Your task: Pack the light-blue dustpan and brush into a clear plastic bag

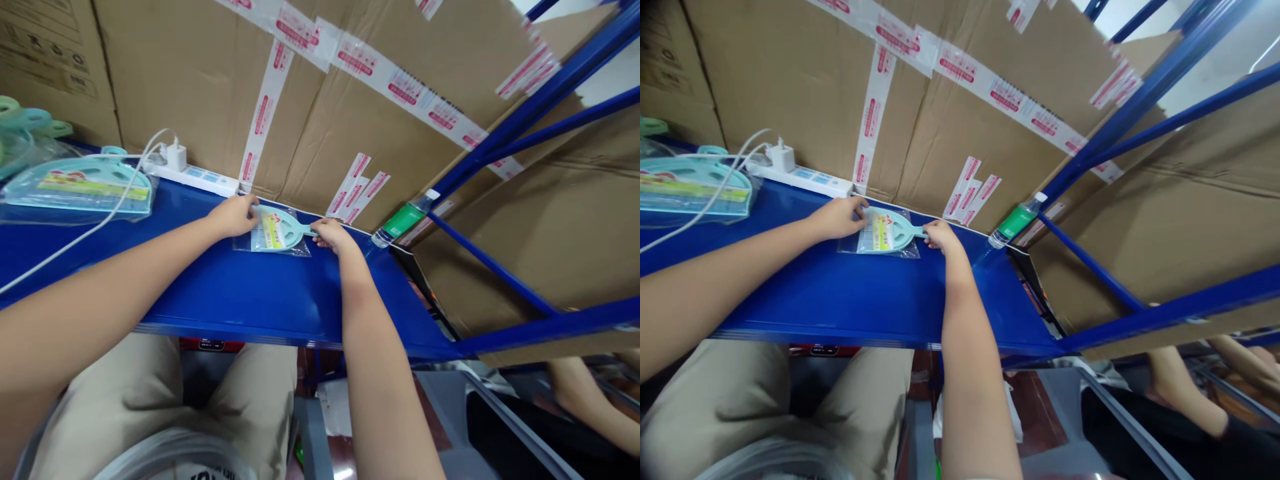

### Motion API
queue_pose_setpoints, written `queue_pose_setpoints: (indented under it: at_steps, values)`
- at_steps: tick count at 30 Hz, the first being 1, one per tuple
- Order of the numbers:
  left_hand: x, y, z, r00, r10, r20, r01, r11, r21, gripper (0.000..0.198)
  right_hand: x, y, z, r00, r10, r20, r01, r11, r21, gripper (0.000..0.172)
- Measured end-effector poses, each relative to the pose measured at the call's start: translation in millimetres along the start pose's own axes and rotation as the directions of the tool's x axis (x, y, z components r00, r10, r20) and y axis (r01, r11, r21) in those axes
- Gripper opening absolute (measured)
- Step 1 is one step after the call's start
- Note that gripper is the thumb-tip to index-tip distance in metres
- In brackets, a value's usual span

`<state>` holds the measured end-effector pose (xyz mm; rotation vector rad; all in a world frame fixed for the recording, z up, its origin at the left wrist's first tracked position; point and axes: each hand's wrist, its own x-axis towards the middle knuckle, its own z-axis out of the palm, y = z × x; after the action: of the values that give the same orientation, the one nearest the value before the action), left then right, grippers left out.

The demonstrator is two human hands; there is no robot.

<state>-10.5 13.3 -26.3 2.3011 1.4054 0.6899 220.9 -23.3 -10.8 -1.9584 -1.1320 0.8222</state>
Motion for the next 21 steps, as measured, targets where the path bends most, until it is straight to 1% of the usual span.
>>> queue_pose_setpoints:
  at_steps: [3,6,11,16,21]
  values:
    - [4.0,-4.8,0.2,1.0,-0.009,0.014,0.009,0.999,0.041,0.048,1.0,1.4,-1.6,1.0,0.02,0.019,-0.021,0.997,0.068,0.022]
    - [6.3,-7.7,1.0,0.999,-0.022,0.036,0.019,0.997,0.074,0.052,1.5,2.3,-2.8,0.999,0.046,0.019,-0.048,0.992,0.114,0.023]
    - [4.5,-6.8,0.5,0.998,-0.021,0.06,0.015,0.995,0.098,0.056,-1.9,0.6,-2.4,0.995,0.099,0.013,-0.1,0.974,0.205,0.024]
    - [3.1,-4.7,-1.3,0.996,-0.038,0.075,0.028,0.991,0.129,0.056,-5.4,-0.4,-0.3,0.995,0.098,-0.006,-0.091,0.949,0.301,0.025]
    - [4.6,-8.5,-3.2,0.997,-0.064,0.04,0.059,0.991,0.118,0.054,-5.5,0.1,-1.1,0.992,0.098,-0.083,-0.063,0.936,0.347,0.027]
